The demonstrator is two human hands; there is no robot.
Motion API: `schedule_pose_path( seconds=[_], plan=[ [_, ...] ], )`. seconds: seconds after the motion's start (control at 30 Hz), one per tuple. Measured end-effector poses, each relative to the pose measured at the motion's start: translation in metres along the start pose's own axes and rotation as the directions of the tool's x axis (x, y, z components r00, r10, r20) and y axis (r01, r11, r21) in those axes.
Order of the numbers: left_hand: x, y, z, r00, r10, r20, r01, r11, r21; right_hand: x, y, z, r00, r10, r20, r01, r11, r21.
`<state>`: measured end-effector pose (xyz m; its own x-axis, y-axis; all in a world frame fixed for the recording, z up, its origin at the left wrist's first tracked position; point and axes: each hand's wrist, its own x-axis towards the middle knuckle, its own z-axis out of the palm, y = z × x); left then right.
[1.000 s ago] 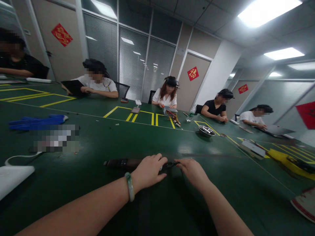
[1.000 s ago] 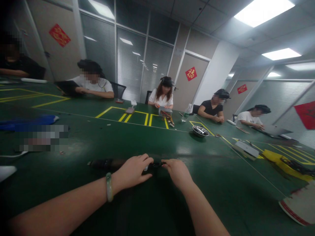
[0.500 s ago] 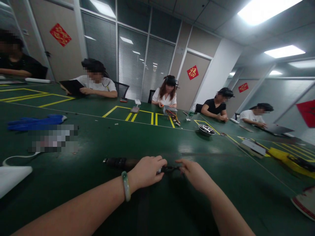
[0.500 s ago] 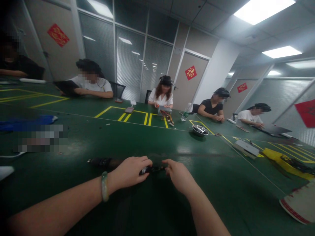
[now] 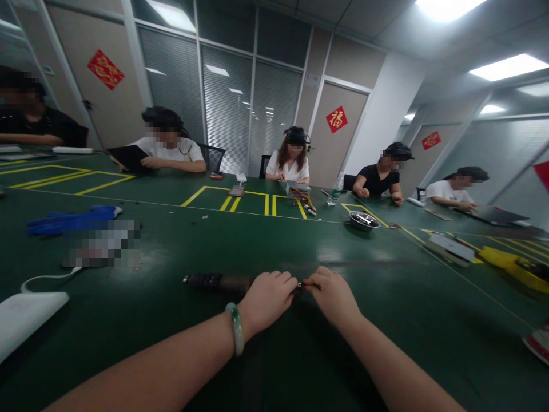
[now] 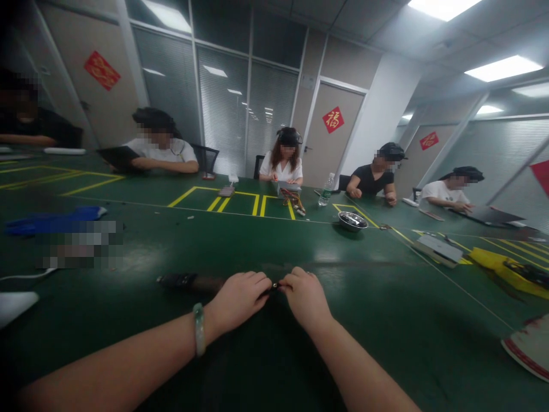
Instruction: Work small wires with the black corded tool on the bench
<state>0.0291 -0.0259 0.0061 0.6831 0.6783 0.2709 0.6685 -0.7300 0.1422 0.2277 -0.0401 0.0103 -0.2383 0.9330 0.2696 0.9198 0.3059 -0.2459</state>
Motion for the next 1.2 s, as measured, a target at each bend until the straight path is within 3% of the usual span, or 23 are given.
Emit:
schedule_pose_path(
  seconds=[0.2,0.43,1.2],
  plan=[
    [-0.001,-0.001,-0.001,0.999,0.013,-0.039,-0.013,1.000,-0.014,-0.006,0.005,0.005,0.993,-0.121,0.004,0.121,0.991,-0.057],
    [-0.001,-0.006,0.000,0.998,0.031,-0.063,-0.035,0.998,-0.054,-0.007,0.004,0.008,0.986,-0.167,-0.008,0.167,0.986,-0.018],
    [0.000,-0.009,0.011,0.993,0.061,-0.104,-0.068,0.995,-0.068,-0.002,0.008,0.029,0.981,-0.164,-0.102,0.171,0.983,0.073]
  ],
)
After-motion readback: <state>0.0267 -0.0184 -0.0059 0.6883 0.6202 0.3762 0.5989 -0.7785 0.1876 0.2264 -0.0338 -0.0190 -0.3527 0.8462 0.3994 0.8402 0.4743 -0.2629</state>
